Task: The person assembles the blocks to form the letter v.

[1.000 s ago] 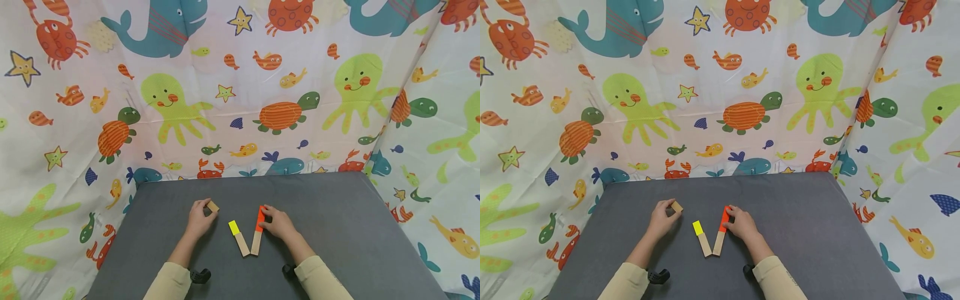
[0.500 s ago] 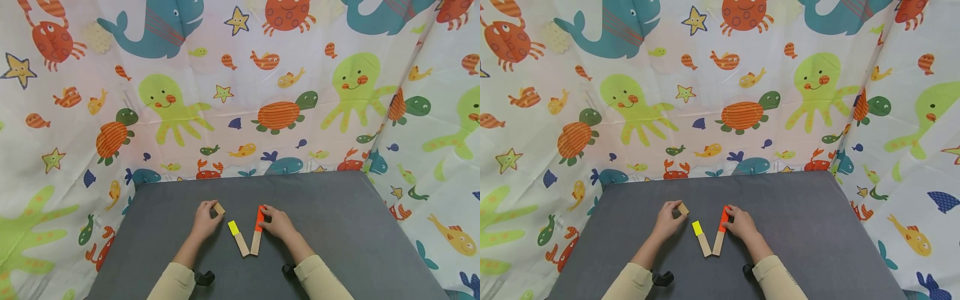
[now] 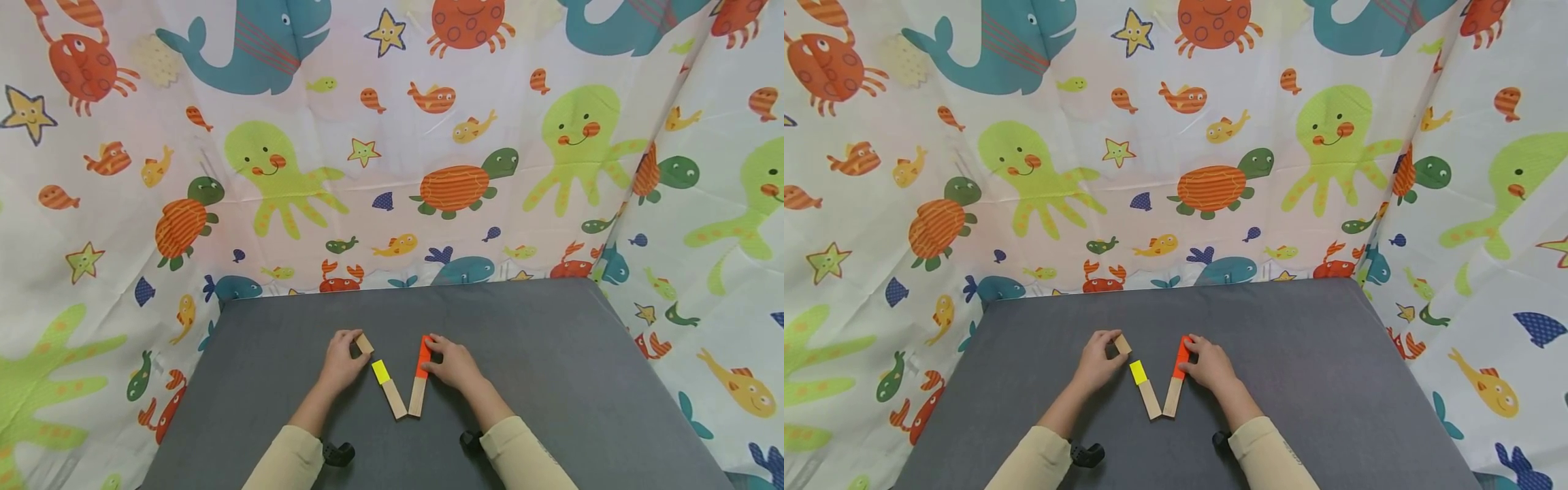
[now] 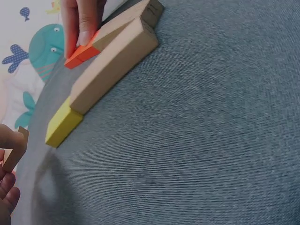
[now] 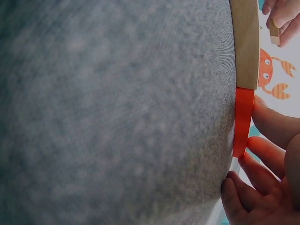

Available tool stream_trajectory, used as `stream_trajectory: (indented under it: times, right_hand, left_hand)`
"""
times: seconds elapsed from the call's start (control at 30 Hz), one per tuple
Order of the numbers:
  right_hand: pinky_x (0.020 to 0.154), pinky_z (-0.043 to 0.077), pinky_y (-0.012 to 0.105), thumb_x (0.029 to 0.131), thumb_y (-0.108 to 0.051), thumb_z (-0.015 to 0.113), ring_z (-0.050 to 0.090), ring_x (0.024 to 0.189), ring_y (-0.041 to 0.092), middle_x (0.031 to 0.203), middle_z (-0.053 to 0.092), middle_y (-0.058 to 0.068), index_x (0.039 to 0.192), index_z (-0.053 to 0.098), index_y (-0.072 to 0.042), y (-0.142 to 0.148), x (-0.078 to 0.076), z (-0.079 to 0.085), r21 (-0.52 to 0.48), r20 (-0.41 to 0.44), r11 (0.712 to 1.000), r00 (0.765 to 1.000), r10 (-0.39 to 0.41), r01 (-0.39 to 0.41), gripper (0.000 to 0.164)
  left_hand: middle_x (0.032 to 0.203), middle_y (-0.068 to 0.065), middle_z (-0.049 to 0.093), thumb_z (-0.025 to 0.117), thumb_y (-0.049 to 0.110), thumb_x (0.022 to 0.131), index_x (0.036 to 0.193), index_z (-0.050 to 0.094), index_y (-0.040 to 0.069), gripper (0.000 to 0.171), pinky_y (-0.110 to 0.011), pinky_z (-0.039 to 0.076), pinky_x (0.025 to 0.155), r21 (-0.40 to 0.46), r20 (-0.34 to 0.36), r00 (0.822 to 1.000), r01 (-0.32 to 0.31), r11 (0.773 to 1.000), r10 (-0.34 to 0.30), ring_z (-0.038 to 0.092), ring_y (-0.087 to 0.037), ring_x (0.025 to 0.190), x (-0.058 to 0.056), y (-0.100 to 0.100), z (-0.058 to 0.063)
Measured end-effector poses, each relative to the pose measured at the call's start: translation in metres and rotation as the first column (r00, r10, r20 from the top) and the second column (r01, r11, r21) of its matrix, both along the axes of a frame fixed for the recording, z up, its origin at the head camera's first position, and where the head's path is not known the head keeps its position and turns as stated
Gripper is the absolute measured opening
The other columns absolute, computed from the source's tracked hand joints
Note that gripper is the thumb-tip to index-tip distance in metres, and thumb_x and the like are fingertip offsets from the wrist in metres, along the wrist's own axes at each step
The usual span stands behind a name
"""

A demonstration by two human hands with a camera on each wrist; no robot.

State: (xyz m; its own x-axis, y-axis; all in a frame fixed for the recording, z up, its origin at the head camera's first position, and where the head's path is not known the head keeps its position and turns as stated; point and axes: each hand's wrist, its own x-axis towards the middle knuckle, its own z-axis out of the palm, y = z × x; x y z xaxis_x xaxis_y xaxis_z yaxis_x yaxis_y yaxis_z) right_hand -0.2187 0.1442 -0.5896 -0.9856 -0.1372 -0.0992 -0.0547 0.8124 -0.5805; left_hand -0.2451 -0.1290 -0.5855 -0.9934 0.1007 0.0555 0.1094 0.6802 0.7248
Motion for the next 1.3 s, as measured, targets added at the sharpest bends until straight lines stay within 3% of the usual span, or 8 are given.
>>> stream_trajectory:
  times: [0.23,0.93,1.3]
  right_hand:
    - [0.111,0.038,0.060,0.089,-0.034,0.077,0.043,0.140,0.044,0.157,0.045,0.007,0.144,0.057,-0.015,0.000,0.000,0.001,-0.002,0.004,1.000,1.000,0.001,-0.001,0.062]
    - [0.110,0.038,0.059,0.089,-0.032,0.078,0.043,0.140,0.045,0.156,0.045,0.009,0.144,0.057,-0.014,0.002,0.002,0.003,-0.013,-0.002,1.000,1.000,0.009,-0.009,0.062]
    - [0.111,0.037,0.059,0.089,-0.033,0.077,0.042,0.140,0.044,0.157,0.045,0.008,0.145,0.057,-0.015,0.001,0.002,0.003,-0.009,0.000,1.000,1.000,0.007,-0.007,0.062]
  left_hand:
    - [0.132,-0.015,0.054,0.077,0.018,0.087,0.138,0.060,0.007,0.055,-0.053,0.044,0.107,-0.017,0.047,0.999,0.007,1.000,-0.006,0.052,-0.034,0.124,-0.001,0.004,-0.007]
    - [0.128,-0.015,0.055,0.077,0.015,0.085,0.136,0.062,0.006,0.054,-0.053,0.045,0.103,-0.037,0.059,0.995,0.079,0.996,-0.076,0.053,-0.034,0.119,0.001,0.009,-0.014]
    - [0.130,-0.015,0.057,0.077,0.017,0.086,0.134,0.064,0.008,0.051,-0.055,0.043,0.104,-0.020,0.069,0.995,0.074,0.997,-0.073,0.053,-0.035,0.121,0.001,0.008,-0.017]
